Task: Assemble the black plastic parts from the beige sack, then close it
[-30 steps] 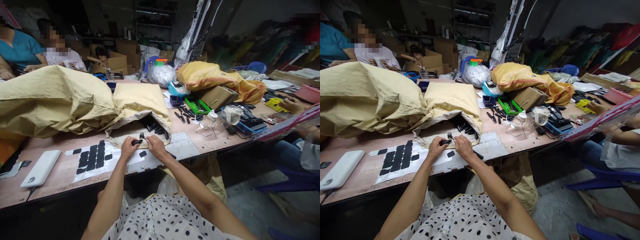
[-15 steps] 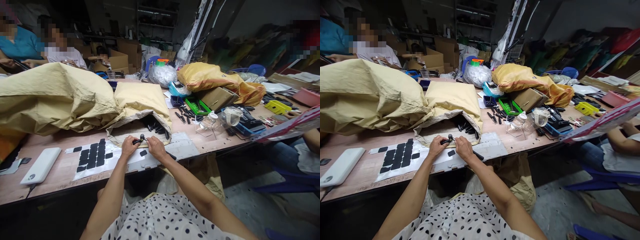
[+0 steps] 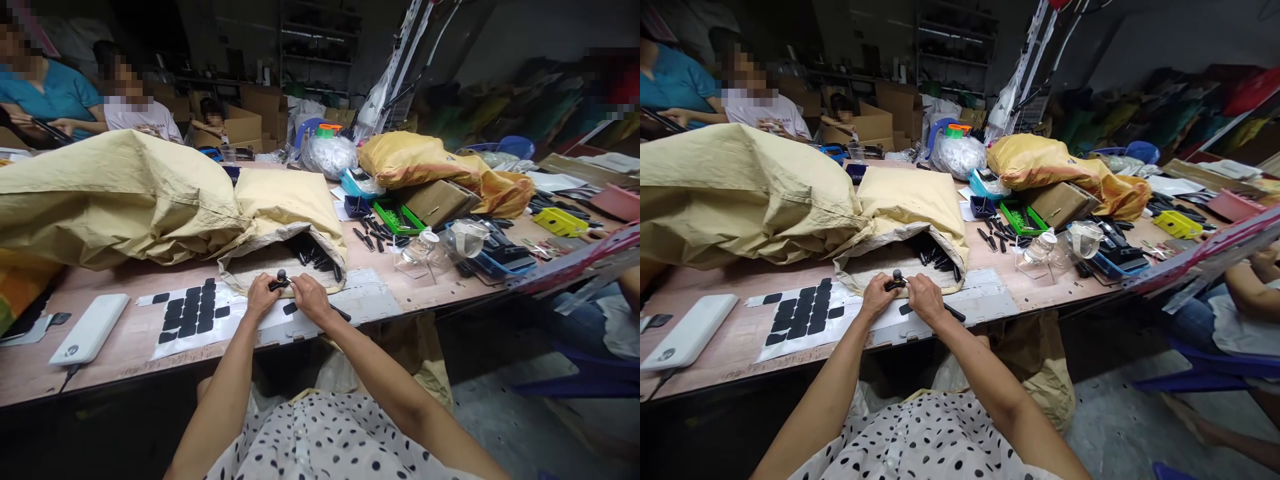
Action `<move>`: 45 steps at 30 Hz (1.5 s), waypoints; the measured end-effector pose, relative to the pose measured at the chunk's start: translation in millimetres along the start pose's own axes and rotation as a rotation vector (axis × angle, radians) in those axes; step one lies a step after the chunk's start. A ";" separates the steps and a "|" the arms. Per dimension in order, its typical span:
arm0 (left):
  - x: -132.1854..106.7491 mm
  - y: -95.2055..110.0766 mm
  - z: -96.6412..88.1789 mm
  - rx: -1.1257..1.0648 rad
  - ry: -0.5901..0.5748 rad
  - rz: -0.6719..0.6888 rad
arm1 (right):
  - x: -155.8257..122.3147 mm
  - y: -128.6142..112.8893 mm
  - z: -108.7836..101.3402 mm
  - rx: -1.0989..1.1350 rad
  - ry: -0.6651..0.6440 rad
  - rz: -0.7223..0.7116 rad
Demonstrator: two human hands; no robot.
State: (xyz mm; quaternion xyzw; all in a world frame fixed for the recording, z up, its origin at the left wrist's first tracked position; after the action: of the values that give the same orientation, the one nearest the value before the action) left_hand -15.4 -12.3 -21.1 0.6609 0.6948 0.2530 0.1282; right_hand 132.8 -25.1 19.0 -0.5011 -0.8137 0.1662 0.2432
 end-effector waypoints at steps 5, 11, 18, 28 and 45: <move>-0.5 -0.1 0.1 0.008 -0.005 -0.007 | 9.3 27.5 -10.9 -0.086 0.048 0.020; 0.1 0.9 -2.6 0.058 -0.018 0.005 | 4.5 53.7 -6.5 -0.208 0.060 -0.025; -30.2 21.1 -16.9 0.017 -0.006 0.109 | 3.5 54.1 -1.5 -0.202 0.060 -0.038; -174.0 47.6 23.1 0.100 -0.568 0.163 | 3.8 51.6 -2.1 -0.190 0.071 -0.024; -19.5 66.0 -10.0 -0.234 -0.250 -0.004 | 3.8 46.3 -3.2 -0.202 0.058 0.002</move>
State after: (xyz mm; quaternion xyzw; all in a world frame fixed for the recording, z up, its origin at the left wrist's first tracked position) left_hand 37.7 -33.4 18.7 0.6664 0.6405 0.2477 0.2904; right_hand 167.2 -1.1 -1.3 -0.5284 -0.8185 0.0692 0.2146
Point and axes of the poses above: each hand's wrist, its own x-axis towards the middle knuckle, its own z-axis out of the palm, y = z × x, the point moved 7 cm from there along x, towards the middle knuckle, and after that the axes turned 14 degrees about x, right-handed, at the moved point
